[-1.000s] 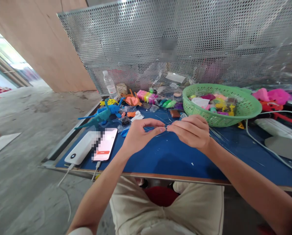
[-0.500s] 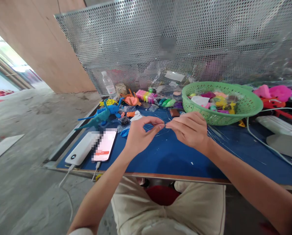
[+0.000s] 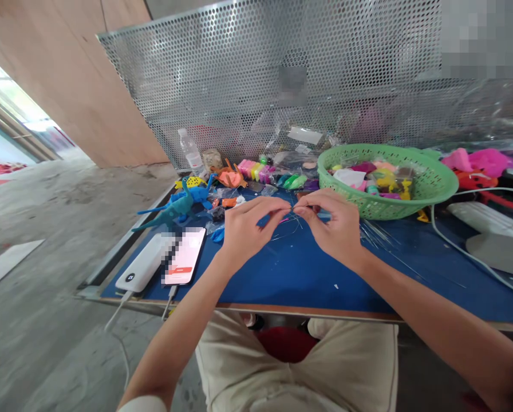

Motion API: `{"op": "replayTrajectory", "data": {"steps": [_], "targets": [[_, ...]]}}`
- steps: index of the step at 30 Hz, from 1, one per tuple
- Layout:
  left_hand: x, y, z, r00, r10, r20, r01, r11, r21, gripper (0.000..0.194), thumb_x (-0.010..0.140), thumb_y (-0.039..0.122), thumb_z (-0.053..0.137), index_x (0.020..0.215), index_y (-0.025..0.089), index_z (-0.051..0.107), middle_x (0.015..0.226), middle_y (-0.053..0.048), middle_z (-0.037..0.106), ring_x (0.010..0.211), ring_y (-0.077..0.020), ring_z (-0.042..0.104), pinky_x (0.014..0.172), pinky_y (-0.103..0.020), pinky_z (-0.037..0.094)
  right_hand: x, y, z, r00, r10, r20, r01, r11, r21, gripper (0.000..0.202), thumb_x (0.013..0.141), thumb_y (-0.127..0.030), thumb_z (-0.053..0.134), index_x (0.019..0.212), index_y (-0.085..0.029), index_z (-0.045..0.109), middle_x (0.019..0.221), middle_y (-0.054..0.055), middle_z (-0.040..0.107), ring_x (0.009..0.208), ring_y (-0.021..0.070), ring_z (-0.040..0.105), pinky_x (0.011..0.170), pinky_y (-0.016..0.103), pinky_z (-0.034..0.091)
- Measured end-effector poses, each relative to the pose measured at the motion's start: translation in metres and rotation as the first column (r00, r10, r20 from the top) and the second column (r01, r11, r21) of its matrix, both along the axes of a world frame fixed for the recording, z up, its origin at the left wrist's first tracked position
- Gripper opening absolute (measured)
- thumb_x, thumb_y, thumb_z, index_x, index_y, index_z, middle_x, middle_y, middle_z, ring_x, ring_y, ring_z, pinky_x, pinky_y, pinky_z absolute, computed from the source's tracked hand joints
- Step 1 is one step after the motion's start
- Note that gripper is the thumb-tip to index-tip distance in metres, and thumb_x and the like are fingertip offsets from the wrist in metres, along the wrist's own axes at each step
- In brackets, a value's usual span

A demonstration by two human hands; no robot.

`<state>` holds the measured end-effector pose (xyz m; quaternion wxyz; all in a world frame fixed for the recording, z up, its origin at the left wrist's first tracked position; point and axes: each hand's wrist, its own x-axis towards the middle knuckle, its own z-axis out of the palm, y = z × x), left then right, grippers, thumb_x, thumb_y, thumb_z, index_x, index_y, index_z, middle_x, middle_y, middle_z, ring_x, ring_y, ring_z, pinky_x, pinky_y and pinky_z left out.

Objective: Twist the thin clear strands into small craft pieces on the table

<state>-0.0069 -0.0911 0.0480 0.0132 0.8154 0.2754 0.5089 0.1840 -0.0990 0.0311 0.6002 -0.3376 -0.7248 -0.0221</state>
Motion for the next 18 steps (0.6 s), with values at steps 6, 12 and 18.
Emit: {"op": "replayTrajectory", "data": {"steps": [6, 12, 18], "targets": [[-0.006, -0.003, 0.019, 0.953, -0.28, 0.121, 0.296, 0.761, -0.578, 0.027, 0.093, 0.04, 0.063, 0.102, 0.017, 0.075, 0.093, -0.007, 0.077, 0.079, -0.0143, 0.071, 0.069, -0.024, 0.057, 0.02, 0.008, 0.004, 0.909, -0.298, 0.29, 0.127, 0.864, 0.488, 0.01, 0.09, -0.021, 0.068, 0.088, -0.031, 0.072, 0.081, -0.004, 0.076, 0.072, 0.0155, 0.062, 0.067, 0.033, 0.044], [-0.011, 0.005, 0.02, 0.936, -0.332, 0.12, 0.304, 0.582, -0.754, 0.031, 0.088, 0.046, 0.067, 0.094, 0.017, 0.077, 0.091, -0.007, 0.077, 0.081, -0.0165, 0.069, 0.072, -0.026, 0.056, 0.024, 0.008, 0.006, 0.877, -0.333, 0.345, 0.051, 0.78, 0.623, 0.013, 0.086, -0.017, 0.073, 0.088, -0.03, 0.071, 0.081, -0.007, 0.075, 0.075, 0.0146, 0.059, 0.069, 0.031, 0.044], [-0.01, 0.005, 0.021, 0.946, -0.317, 0.068, 0.258, 0.607, -0.752, 0.025, 0.085, 0.041, 0.071, 0.092, 0.017, 0.077, 0.089, -0.006, 0.077, 0.081, -0.0156, 0.069, 0.071, -0.025, 0.055, 0.02, 0.005, 0.007, 0.881, -0.303, 0.365, 0.075, 0.849, 0.523, 0.012, 0.092, -0.021, 0.066, 0.084, -0.028, 0.07, 0.079, -0.005, 0.075, 0.074, 0.0143, 0.061, 0.071, 0.031, 0.043]]}}
